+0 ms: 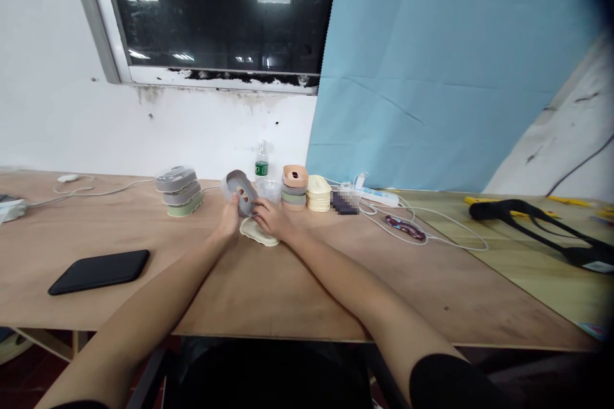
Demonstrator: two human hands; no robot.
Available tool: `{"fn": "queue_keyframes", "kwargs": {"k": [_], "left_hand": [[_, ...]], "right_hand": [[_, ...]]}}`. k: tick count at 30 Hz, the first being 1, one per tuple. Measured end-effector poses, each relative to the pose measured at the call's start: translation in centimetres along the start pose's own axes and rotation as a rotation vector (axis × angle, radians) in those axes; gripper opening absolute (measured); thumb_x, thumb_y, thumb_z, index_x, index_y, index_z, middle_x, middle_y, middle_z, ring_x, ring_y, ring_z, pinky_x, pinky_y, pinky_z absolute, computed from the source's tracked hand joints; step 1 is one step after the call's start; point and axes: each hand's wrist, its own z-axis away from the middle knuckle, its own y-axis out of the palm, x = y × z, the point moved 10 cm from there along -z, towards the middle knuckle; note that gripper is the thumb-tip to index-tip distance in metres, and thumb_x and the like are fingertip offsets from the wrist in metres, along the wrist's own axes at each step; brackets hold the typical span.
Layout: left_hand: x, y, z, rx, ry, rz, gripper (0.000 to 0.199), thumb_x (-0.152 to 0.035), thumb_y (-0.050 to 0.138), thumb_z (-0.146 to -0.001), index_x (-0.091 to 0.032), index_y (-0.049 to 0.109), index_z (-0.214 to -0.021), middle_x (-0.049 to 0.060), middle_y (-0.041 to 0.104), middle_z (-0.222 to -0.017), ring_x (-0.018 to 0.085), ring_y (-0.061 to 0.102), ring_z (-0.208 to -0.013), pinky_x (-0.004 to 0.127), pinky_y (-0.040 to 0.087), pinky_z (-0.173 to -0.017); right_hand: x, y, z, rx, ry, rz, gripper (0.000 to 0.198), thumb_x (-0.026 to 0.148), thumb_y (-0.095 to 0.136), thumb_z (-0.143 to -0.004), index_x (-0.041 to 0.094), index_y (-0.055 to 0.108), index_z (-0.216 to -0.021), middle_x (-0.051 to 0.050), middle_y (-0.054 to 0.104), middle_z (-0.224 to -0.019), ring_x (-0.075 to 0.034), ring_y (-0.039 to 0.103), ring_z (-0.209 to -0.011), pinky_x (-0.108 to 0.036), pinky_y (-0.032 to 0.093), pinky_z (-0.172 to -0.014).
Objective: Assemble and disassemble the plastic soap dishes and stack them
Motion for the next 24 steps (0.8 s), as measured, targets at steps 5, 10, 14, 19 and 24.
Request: {"fn": "queue_keyframes", "kwargs": {"k": [5, 10, 14, 19, 24], "left_hand": [[-1.2, 1.8, 1.5, 0.178, 0.174, -0.372, 0.059, -0.052, 0.031, -0.094, -0.015, 0.041, -0.140, 0.010, 0.050, -0.139, 0.027, 0.048, -0.127, 0.042, 0.039, -0.106], [0.0, 5.5, 4.3, 0.542, 0.282, -0.806, 0.076, -0.071, 0.045, -0.080, -0.021, 0.046, -0.138, 0.013, 0.037, -0.149, 0.034, 0.032, -0.138, 0.048, 0.024, -0.112], [0.8, 6.0, 4.4, 0.589, 0.243, -0.845, 0.081, -0.075, 0.040, -0.079, -0.019, 0.048, -0.137, 0.015, 0.038, -0.148, 0.034, 0.031, -0.138, 0.048, 0.024, -0.112], [1.1, 5.8, 4.3, 0.606, 0.211, -0.854, 0.084, -0.077, 0.038, -0.079, -0.018, 0.047, -0.138, 0.016, 0.035, -0.149, 0.035, 0.030, -0.138, 0.047, 0.024, -0.112], [1.7, 5.7, 4.3, 0.610, 0.191, -0.855, 0.088, -0.079, 0.045, -0.073, -0.021, 0.045, -0.140, 0.014, 0.029, -0.153, 0.036, 0.022, -0.141, 0.048, 0.020, -0.114]], "right_hand": [[-3.8, -3.8, -0.1, -0.193, 0.177, 0.049, 0.025, 0.029, 0.040, -0.095, 0.020, 0.062, -0.100, -0.011, 0.059, -0.100, -0.023, 0.054, -0.099, -0.038, 0.046, -0.090], [-8.9, -10.4, 0.9, -0.490, 0.404, 0.138, 0.026, 0.023, 0.040, -0.093, 0.020, 0.061, -0.107, -0.010, 0.055, -0.106, -0.023, 0.053, -0.103, -0.039, 0.045, -0.094], [-11.3, -11.7, 1.3, -0.454, 0.463, 0.189, 0.033, 0.016, 0.037, -0.090, 0.018, 0.061, -0.113, -0.011, 0.054, -0.108, -0.023, 0.054, -0.102, -0.037, 0.046, -0.093], [-13.0, -10.6, 1.8, -0.343, 0.505, 0.202, 0.044, 0.011, 0.038, -0.085, 0.018, 0.058, -0.123, -0.012, 0.055, -0.111, -0.025, 0.054, -0.105, -0.040, 0.045, -0.095], [-12.8, -10.2, 1.8, -0.316, 0.501, 0.238, 0.043, 0.013, 0.043, -0.084, 0.019, 0.059, -0.123, -0.012, 0.054, -0.116, -0.026, 0.052, -0.110, -0.041, 0.044, -0.098]]}}
